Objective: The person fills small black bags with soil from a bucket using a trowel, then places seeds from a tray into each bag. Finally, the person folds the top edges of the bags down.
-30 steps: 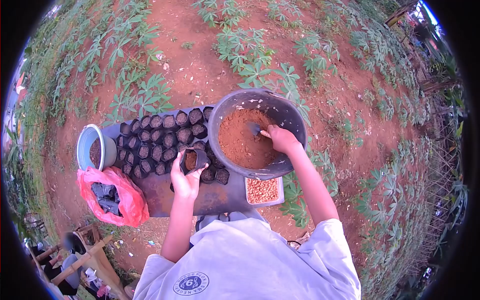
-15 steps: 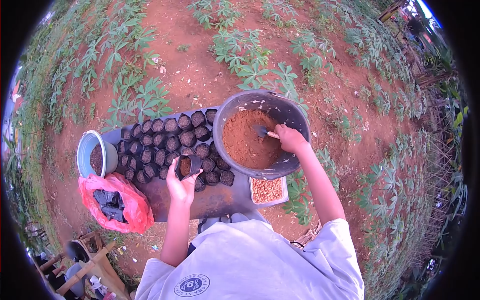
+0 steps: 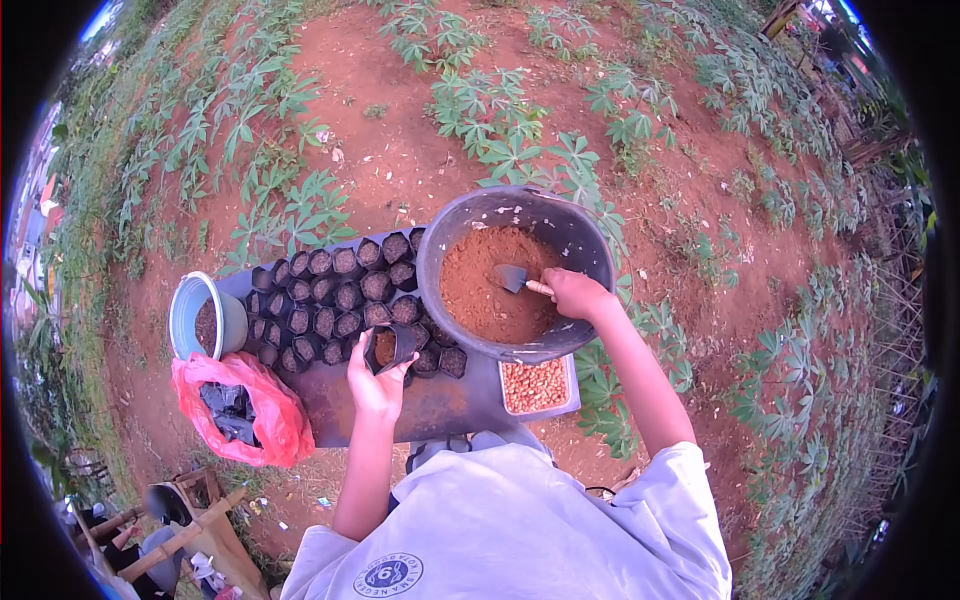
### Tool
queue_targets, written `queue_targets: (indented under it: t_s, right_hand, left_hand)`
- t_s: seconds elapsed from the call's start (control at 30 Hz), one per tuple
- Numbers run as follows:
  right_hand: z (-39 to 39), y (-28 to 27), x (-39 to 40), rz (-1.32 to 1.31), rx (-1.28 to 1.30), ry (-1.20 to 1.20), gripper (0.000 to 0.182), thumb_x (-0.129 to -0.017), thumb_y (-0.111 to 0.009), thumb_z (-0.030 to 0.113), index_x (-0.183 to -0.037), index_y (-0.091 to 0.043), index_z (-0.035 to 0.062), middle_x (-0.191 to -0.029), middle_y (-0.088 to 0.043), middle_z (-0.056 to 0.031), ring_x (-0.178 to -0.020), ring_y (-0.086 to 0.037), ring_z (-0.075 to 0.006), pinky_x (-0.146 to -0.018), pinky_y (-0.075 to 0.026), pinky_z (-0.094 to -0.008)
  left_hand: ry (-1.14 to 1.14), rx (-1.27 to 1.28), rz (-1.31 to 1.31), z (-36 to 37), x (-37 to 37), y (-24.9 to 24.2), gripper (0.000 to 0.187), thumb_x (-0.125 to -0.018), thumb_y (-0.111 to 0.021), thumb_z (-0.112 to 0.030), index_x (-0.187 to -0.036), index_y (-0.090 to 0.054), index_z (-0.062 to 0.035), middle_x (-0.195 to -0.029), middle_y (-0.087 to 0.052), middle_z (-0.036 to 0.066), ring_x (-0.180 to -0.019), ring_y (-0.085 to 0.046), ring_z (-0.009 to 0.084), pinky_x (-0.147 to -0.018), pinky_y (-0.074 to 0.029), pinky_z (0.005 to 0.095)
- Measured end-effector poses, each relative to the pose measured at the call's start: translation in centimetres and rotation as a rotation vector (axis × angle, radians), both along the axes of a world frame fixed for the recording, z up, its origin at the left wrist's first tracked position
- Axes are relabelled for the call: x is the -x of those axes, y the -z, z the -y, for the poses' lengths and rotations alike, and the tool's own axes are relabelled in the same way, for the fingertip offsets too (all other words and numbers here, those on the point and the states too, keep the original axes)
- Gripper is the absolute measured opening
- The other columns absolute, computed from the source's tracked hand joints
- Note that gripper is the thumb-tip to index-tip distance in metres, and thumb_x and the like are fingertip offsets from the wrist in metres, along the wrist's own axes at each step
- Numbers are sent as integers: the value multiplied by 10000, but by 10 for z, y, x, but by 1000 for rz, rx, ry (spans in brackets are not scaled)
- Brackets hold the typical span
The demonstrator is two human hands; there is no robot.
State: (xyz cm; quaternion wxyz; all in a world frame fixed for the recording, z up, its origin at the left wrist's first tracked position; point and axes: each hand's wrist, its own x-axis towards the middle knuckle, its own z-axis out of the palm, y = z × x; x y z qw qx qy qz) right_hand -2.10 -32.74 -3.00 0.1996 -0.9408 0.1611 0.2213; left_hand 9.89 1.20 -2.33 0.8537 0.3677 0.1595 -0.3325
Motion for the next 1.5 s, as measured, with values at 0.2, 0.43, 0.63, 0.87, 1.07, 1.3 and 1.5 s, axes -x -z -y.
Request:
queue_targets:
  t_s: [0.2,0.43,0.63,0.87,1.07,1.3,1.5]
  right_hand:
    - [4,-2,7,105,-62,-42,206,-745,-540,-33,-941,-525,29,-983,-604,-182,-974,-596,-373,-808,-465,-456]
    - [11,-8,16,273,-129,-119,208,-751,-508,-60,-942,-538,15,-999,-601,-178,-977,-593,-372,-810,-465,-451]
    - [7,-33,21,471,-265,-119,287,-764,-489,-83,-1034,-557,-13,-1007,-593,-187,-987,-583,-367,-839,-464,-447]
    - [-26,-94,27,572,-283,-191,350,-744,-493,-111,-1080,-547,-30,-969,-575,-189,-988,-566,-372,-859,-447,-447]
    - [-71,-145,51,612,-220,-265,426,-710,-525,-83,-1131,-544,-21,-978,-573,-175,-993,-559,-359,-869,-446,-437]
    - [-158,-187,74,559,-121,-347,440,-721,-561,-15,-1161,-546,-14,-999,-577,-161,-998,-561,-339,-868,-447,-422]
    - [-242,-192,69,499,-12,-464,403,-748,-546,17,-1150,-549,-18,-980,-573,-150,-984,-568,-328,-867,-444,-419]
  left_hand:
    - [19,-37,24,14,22,-13,321,-983,-410,-321,-1110,-568,-72,-1025,-630,75,-936,-611,223,-778,-505,445]
    - [-27,-47,68,27,46,-20,304,-979,-429,-326,-1094,-572,-84,-1014,-633,69,-922,-618,221,-777,-507,442]
    - [-82,-116,79,31,68,-23,268,-982,-424,-324,-1097,-543,-112,-1010,-632,62,-937,-623,218,-776,-513,448]
    - [-121,-152,47,26,89,-36,243,-972,-438,-321,-1065,-547,-125,-1033,-629,66,-920,-619,232,-753,-514,443]
    - [-86,-124,39,14,92,-36,260,-977,-434,-323,-1113,-524,-120,-1089,-610,66,-979,-608,232,-792,-508,463]
    - [-51,-132,159,-41,97,-32,282,-1006,-383,-314,-1124,-522,-99,-1092,-591,53,-988,-600,184,-823,-504,425]
    - [-80,-125,291,-113,107,-21,292,-994,-395,-303,-1158,-493,-83,-1133,-576,67,-1061,-582,193,-888,-484,396]
